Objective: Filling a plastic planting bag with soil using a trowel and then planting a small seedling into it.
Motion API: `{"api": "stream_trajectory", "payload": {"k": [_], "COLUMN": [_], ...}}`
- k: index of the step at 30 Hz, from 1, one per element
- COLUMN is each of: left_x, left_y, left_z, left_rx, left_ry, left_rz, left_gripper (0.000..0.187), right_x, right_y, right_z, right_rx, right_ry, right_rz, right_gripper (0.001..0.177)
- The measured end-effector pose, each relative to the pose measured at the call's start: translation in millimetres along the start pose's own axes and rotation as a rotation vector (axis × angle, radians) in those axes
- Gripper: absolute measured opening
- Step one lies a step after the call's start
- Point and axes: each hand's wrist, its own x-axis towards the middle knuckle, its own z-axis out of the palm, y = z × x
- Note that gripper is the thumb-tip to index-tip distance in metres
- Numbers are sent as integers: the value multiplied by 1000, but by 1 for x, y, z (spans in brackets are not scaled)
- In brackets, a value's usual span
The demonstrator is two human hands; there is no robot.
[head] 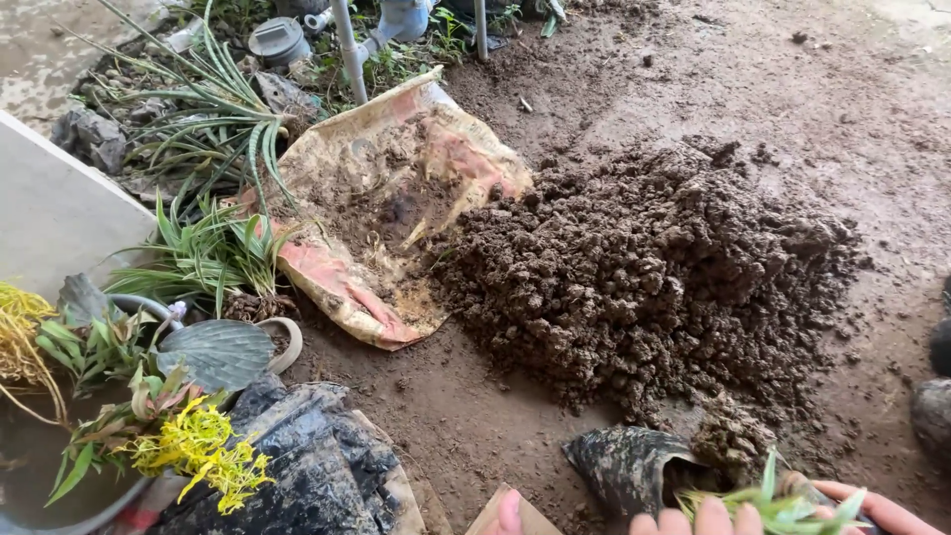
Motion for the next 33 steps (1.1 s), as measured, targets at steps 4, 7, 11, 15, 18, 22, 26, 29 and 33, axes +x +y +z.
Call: {"api": "stream_trajectory", "payload": {"k": [4, 7, 11, 15, 18, 22, 26, 29, 33], "left_x": [-7, -14, 33, 37, 49, 64, 64, 61, 60], "left_y": [-4, -5, -32, -42, -38, -42, -54, -53, -52], "left_z": [-2, -10, -109, -100, -98, -87, -71, -75, -74], "left_rx": [-39, -58, -186, -263, -241, -146, -166, -278, -254], "left_ry": [88, 157, -672, -542, -611, -645, -562, -515, -543], "left_rz": [16, 35, -181, -367, -406, -435, -417, -444, -438], "left_gripper": [31, 32, 42, 30, 19, 13, 17, 26, 12], "right_x": [9, 72, 88, 210, 216, 188, 33, -11, -14], "right_y": [18, 101, 119, 239, 243, 213, 49, -7, 5], "right_z": [-3, -40, -44, -99, -98, -88, -39, -9, -11], "right_rx": [-203, 36, 38, -409, -580, -727, -595, -462, -600], "right_ry": [62, -150, -92, -755, -742, -614, -173, 3, 137], "right_rz": [-103, 83, -113, -9, 35, -28, -327, -312, -600], "right_gripper": [28, 51, 39, 65, 67, 63, 46, 43, 34]}}
